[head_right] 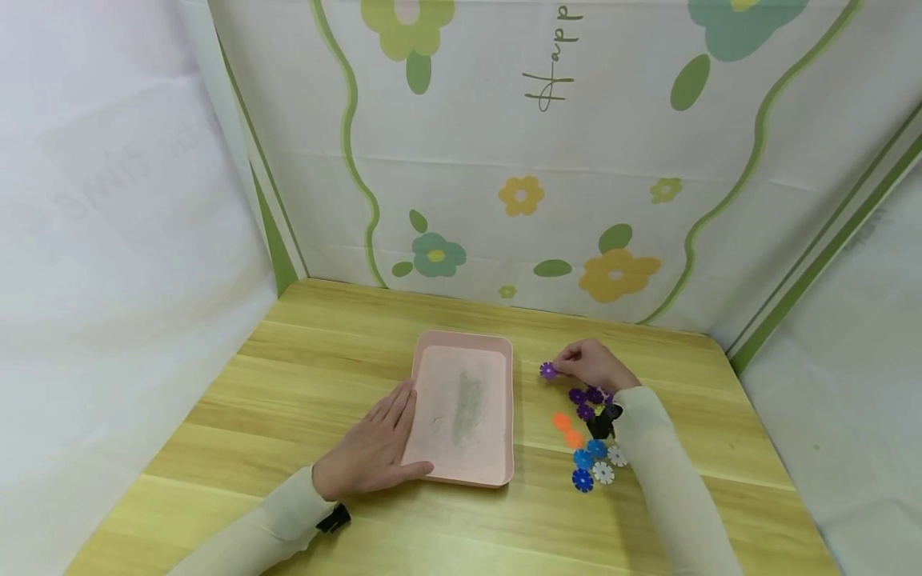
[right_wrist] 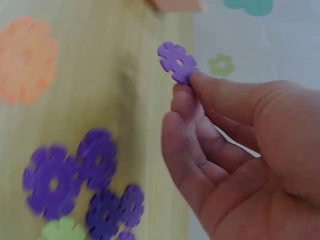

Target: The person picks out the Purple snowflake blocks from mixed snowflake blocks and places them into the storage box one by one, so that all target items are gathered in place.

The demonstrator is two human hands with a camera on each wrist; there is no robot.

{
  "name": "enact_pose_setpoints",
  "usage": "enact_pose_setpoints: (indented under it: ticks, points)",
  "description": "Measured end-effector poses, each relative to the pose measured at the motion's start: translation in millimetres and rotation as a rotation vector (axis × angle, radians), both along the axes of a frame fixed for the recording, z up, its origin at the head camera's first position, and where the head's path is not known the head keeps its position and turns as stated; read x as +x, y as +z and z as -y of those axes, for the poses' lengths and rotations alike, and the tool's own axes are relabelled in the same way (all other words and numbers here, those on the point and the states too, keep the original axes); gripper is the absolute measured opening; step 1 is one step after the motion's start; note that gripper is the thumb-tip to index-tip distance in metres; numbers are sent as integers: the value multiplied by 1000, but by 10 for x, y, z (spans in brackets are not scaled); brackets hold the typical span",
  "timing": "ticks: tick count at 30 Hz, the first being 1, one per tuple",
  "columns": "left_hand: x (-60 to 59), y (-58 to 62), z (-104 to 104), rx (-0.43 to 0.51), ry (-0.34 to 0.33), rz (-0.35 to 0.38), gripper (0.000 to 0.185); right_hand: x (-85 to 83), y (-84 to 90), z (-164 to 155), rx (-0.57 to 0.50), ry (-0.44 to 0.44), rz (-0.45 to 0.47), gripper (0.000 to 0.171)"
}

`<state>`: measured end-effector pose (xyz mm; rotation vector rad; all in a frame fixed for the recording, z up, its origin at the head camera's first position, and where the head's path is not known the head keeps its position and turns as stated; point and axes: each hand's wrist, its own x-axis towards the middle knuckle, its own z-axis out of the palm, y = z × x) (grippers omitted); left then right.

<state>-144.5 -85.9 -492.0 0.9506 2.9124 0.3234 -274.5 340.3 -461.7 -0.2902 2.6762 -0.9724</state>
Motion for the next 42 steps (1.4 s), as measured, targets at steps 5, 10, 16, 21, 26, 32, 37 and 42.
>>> enact_pose_setpoints:
  ticks: [5, 10, 16, 21, 26, 32, 37, 42]
  points:
    - [-4, -29, 13, 17, -3, 1, 111, -59, 116, 171, -92, -24, 121, 25]
    - [-19, -123, 28, 9, 8, -16, 114, -151, 197, 386, -186, -6, 214, 27]
    - [-24, -119, 37, 3, 11, -21, 113, -288, 263, 740, -215, 22, 221, 24]
    - [-9, -16, 28, 18, 3, 0, 114, -369, 272, 1083, -219, 50, 206, 22]
    - [-30, -30, 27, -8, 5, 2, 115, -429, 237, 1399, -196, 57, 158, 21]
    - [-32, -45, 13, -29, 6, 15, 115, -428, 135, 1685, -195, 5, 131, 20]
    - [-1, 23, 1, -7, 3, 37, 114, -385, 11, 1893, -241, -52, 111, 21]
    - [7, 31, -7, 5, 5, 24, 115, -355, -104, 2044, -309, -99, 114, 22]
